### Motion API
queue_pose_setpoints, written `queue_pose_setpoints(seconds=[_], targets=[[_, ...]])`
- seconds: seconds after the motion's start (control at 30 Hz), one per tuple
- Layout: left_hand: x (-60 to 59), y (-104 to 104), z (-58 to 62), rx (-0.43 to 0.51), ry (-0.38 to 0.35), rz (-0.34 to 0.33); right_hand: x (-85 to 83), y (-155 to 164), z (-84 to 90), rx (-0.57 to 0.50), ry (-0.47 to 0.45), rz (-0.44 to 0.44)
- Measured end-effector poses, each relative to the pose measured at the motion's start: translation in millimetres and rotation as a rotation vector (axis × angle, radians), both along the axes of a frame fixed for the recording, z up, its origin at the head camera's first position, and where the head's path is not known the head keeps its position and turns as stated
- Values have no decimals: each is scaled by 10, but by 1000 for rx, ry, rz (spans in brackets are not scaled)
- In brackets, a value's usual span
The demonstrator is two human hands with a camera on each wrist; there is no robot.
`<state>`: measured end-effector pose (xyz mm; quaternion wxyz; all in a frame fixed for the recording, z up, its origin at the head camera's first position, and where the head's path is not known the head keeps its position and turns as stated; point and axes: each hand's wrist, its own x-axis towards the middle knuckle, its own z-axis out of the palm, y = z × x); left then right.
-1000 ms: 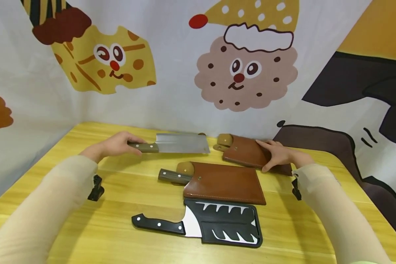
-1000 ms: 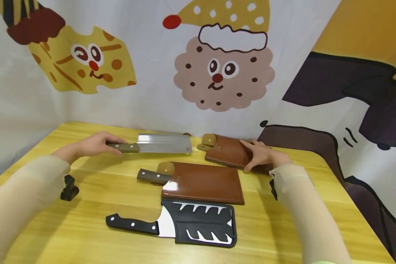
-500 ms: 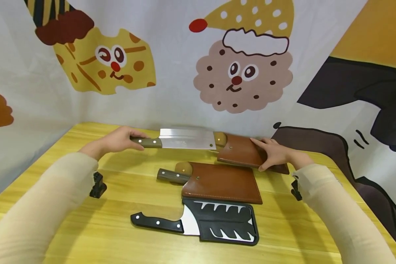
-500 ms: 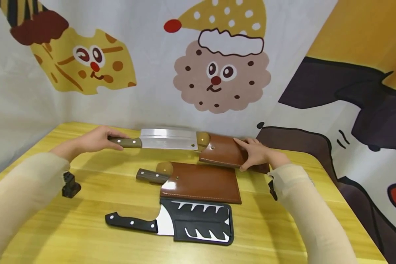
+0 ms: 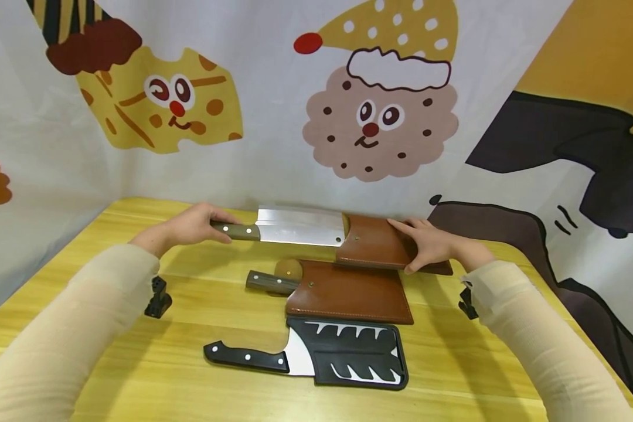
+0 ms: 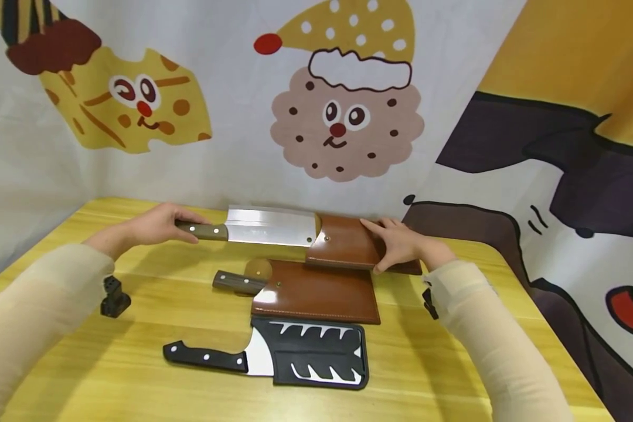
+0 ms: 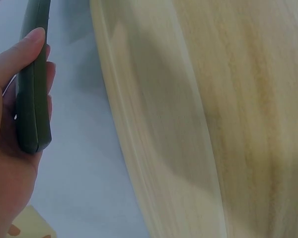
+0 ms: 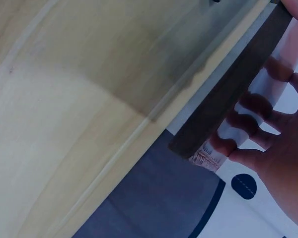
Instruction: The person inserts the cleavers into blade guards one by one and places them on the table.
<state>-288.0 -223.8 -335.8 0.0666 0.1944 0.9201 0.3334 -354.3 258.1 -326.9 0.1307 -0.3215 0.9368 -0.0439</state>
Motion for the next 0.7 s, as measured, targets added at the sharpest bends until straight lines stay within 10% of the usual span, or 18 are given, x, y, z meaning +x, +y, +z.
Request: queue_pose_setpoints(seconds=[0.7], targets=[[2, 272, -18, 78, -16, -126, 67, -135, 46, -17, 11, 28]])
